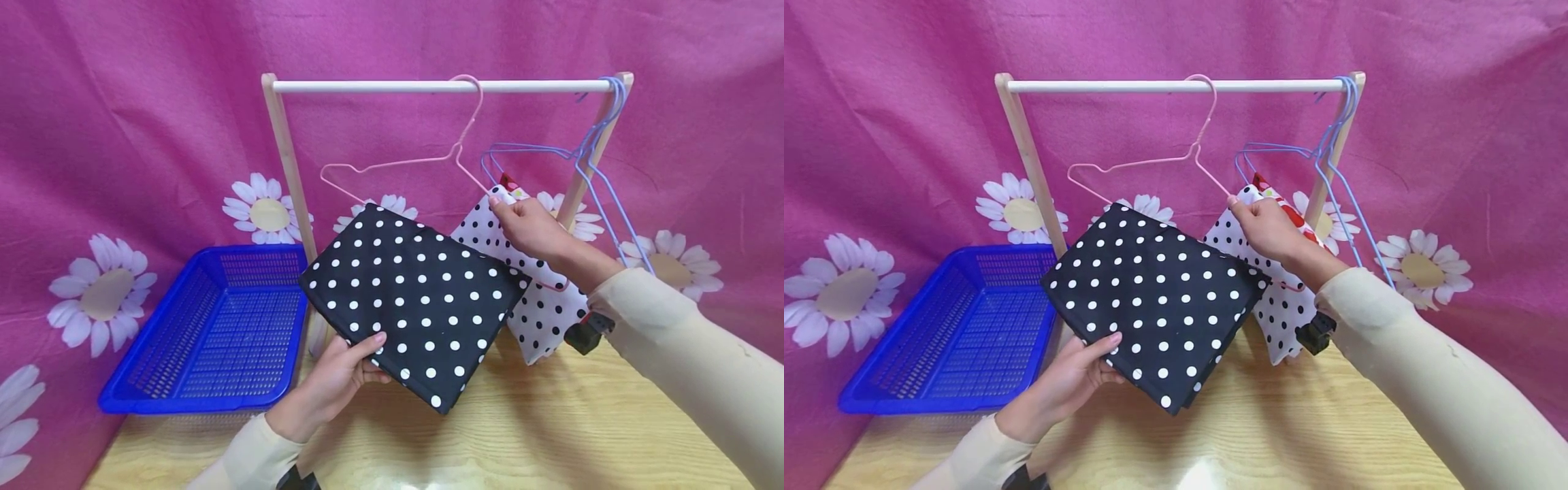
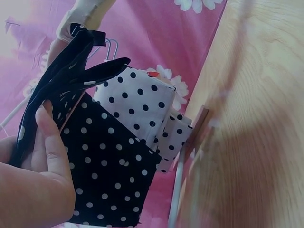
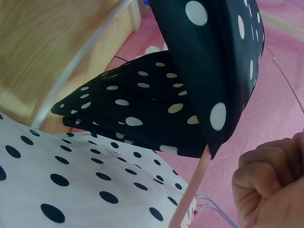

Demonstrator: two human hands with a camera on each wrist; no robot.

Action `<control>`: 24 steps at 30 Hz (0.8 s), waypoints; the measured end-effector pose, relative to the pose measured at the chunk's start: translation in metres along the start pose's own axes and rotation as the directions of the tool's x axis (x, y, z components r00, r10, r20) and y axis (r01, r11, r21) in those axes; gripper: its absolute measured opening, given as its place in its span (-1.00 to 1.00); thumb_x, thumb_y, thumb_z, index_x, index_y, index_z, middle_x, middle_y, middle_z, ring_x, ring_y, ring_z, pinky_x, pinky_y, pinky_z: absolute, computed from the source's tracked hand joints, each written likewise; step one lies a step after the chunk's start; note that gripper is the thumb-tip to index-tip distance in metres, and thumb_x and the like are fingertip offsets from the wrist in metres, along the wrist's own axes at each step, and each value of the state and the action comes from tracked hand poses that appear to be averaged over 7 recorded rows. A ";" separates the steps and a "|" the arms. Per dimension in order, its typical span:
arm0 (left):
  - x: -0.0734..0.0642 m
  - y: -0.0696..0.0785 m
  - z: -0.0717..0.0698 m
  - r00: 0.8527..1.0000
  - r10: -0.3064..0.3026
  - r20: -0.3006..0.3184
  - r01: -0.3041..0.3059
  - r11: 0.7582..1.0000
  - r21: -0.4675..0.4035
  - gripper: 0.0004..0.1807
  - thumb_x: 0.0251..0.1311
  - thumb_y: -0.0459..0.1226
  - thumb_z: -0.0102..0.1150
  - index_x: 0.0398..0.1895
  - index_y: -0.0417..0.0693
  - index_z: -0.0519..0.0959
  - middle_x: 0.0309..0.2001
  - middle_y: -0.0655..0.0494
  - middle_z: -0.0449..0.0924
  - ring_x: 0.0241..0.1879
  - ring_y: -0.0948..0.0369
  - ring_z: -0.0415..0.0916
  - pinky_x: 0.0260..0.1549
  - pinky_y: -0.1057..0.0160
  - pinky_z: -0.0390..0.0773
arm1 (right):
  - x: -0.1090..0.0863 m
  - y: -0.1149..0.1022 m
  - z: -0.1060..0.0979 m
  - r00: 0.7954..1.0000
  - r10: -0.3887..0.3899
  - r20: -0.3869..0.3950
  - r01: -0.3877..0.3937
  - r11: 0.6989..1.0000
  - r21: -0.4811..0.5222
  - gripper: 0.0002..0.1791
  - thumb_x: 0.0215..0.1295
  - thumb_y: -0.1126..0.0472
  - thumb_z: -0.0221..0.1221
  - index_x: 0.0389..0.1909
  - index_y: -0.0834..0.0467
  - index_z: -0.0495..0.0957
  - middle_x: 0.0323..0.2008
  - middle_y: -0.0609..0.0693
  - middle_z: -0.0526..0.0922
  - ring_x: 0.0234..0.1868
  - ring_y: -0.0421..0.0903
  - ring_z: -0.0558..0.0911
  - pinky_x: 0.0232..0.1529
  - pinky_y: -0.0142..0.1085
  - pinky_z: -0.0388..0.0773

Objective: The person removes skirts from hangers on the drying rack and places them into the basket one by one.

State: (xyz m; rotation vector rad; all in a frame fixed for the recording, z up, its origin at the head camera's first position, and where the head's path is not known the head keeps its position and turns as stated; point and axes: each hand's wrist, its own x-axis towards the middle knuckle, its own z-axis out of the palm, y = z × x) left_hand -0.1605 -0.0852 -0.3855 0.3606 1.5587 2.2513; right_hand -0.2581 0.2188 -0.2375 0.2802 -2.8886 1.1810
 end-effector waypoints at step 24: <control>-0.011 0.005 -0.013 0.999 -0.033 0.005 0.033 0.999 0.001 -0.88 0.53 -0.28 -0.08 0.00 0.02 0.45 -0.27 0.29 0.81 -0.37 0.38 0.75 -0.36 0.40 0.67 | 0.002 -0.001 0.000 1.000 0.014 -0.004 -0.014 1.000 -0.002 -0.26 0.60 -0.24 -0.29 -0.81 0.02 0.27 -0.80 -0.18 0.19 -0.72 -0.26 0.17 -0.70 -0.36 0.10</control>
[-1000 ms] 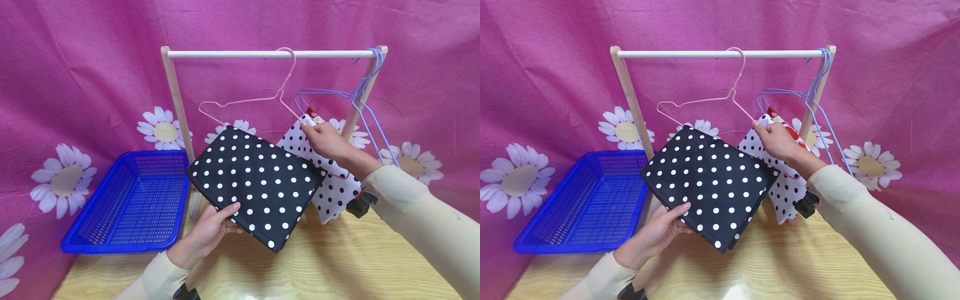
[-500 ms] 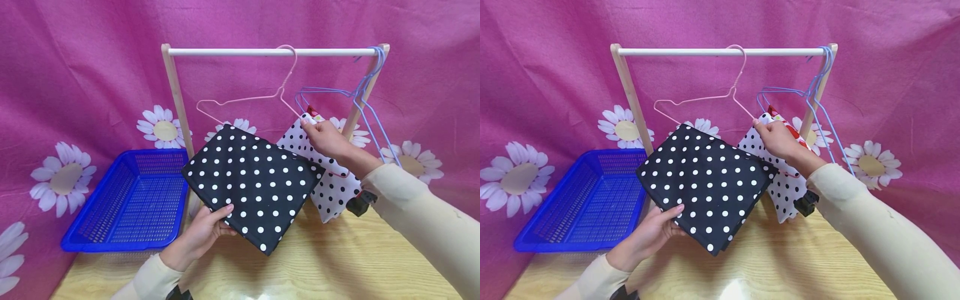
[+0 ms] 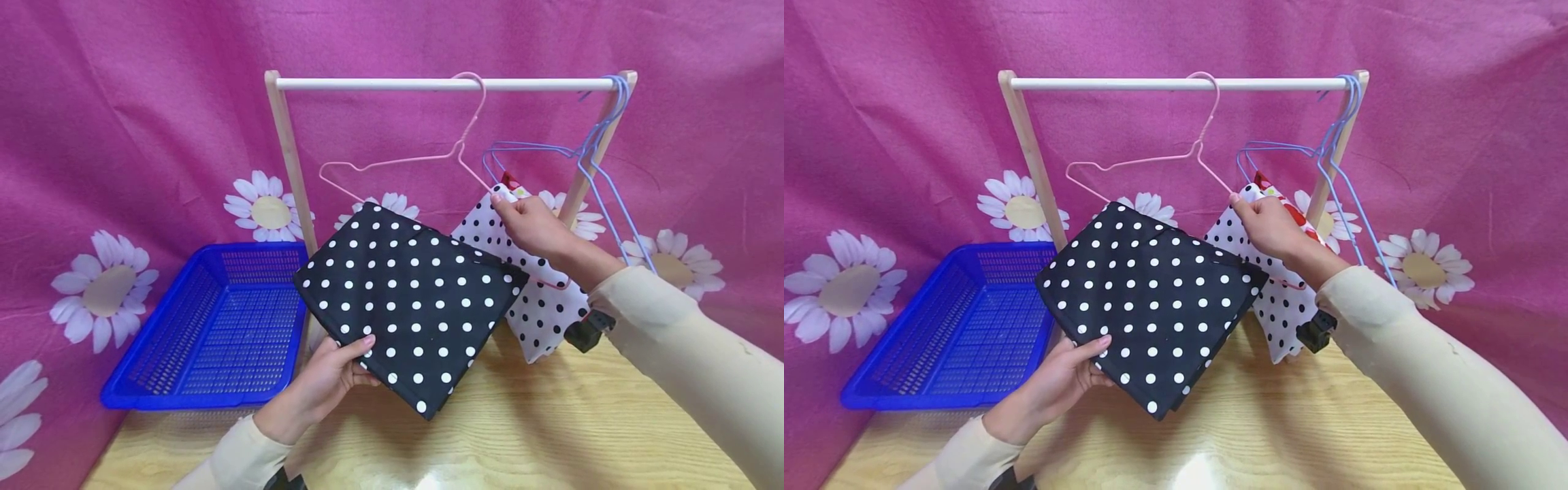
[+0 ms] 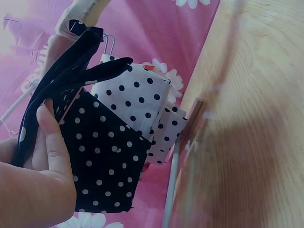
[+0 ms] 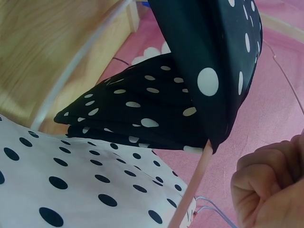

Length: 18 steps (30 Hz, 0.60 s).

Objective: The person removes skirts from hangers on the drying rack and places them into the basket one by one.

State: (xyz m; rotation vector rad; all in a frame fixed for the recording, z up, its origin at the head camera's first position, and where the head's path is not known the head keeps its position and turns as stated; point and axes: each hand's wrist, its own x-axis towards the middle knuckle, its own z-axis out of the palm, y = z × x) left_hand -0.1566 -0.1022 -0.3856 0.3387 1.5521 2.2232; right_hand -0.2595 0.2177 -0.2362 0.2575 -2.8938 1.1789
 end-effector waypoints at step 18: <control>-0.010 -0.007 -0.001 0.999 -0.024 -0.032 0.023 0.999 -0.047 -0.92 0.52 -0.28 -0.04 -0.07 0.02 0.46 -0.30 0.27 0.80 -0.39 0.36 0.75 -0.36 0.37 0.67 | -0.002 -0.002 0.003 0.999 0.027 -0.045 -0.027 1.000 0.008 -0.29 0.59 -0.25 -0.26 -0.76 0.04 0.29 -0.76 -0.17 0.20 -0.70 -0.24 0.17 -0.69 -0.36 0.10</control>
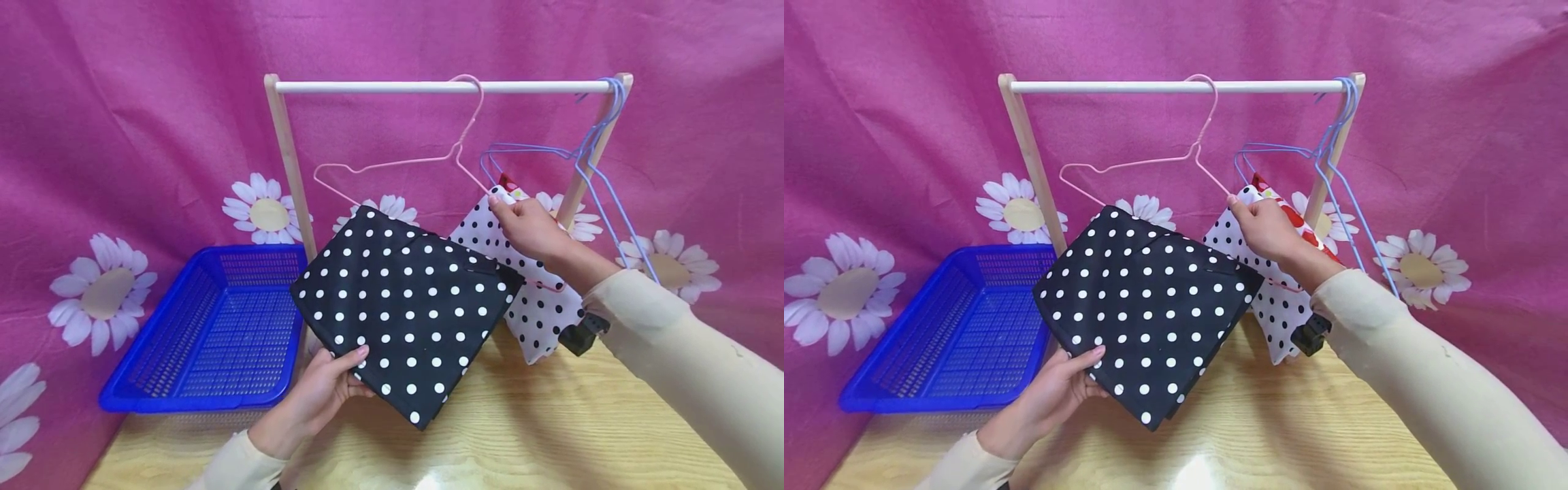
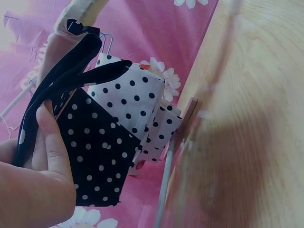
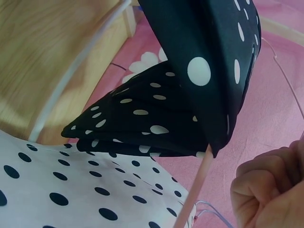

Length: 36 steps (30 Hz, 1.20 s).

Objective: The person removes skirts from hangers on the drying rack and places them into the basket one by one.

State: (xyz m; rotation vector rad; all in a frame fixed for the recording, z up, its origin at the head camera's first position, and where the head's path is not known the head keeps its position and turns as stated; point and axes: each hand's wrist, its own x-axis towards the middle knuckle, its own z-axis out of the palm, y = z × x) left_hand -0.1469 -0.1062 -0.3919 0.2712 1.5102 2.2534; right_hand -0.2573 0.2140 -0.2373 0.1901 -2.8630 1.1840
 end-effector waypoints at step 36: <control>-0.014 0.015 -0.024 0.997 0.071 0.033 -0.073 0.994 0.083 -0.89 0.52 -0.30 -0.06 0.02 0.02 0.38 -0.28 0.26 0.80 -0.34 0.34 0.77 -0.31 0.30 0.73 | 0.001 -0.001 -0.002 1.000 0.000 0.010 0.001 1.000 -0.029 -0.28 0.59 -0.24 -0.26 -0.81 0.01 0.26 -0.81 -0.20 0.17 -0.72 -0.27 0.16 -0.69 -0.37 0.09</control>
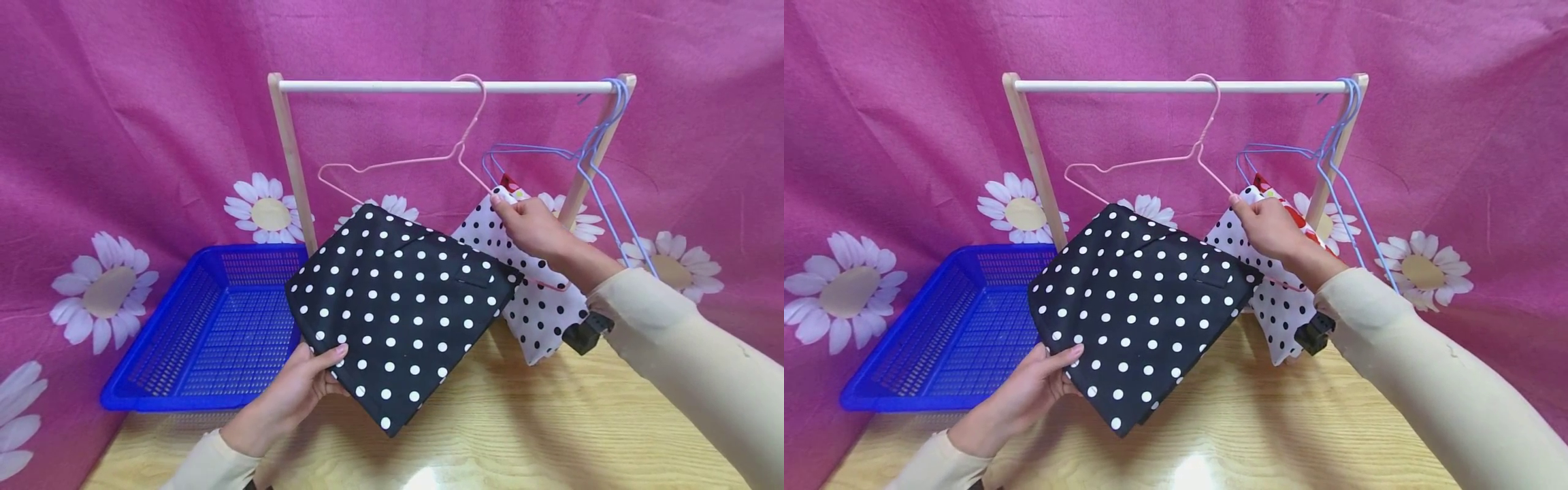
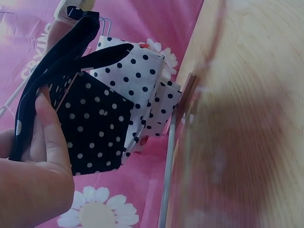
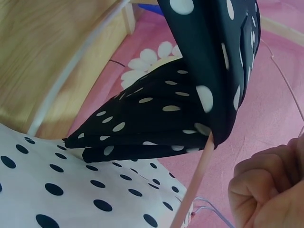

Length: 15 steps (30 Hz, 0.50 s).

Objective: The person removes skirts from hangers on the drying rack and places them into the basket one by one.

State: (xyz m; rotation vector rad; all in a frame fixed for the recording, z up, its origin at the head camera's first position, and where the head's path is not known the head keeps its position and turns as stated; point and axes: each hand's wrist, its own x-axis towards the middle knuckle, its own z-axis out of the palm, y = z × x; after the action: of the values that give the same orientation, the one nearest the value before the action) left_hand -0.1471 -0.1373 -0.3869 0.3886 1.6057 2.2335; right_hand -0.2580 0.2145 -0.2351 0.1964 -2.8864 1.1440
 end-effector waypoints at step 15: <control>-0.001 0.006 -0.011 1.000 0.004 -0.013 -0.004 0.999 0.043 -0.89 0.53 -0.27 -0.06 -0.03 -0.03 0.46 -0.25 0.23 0.81 -0.29 0.33 0.77 -0.29 0.30 0.73 | 0.002 0.002 -0.004 0.999 -0.028 -0.038 0.027 0.999 -0.020 -0.28 0.60 -0.19 -0.22 -0.86 -0.02 0.23 -0.82 -0.23 0.17 -0.73 -0.29 0.16 -0.70 -0.39 0.09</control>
State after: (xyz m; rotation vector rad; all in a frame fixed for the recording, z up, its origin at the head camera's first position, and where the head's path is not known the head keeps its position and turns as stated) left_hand -0.1512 -0.1488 -0.3851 0.3898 1.6634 2.2119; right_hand -0.2599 0.2188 -0.2334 0.2104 -2.8506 1.1031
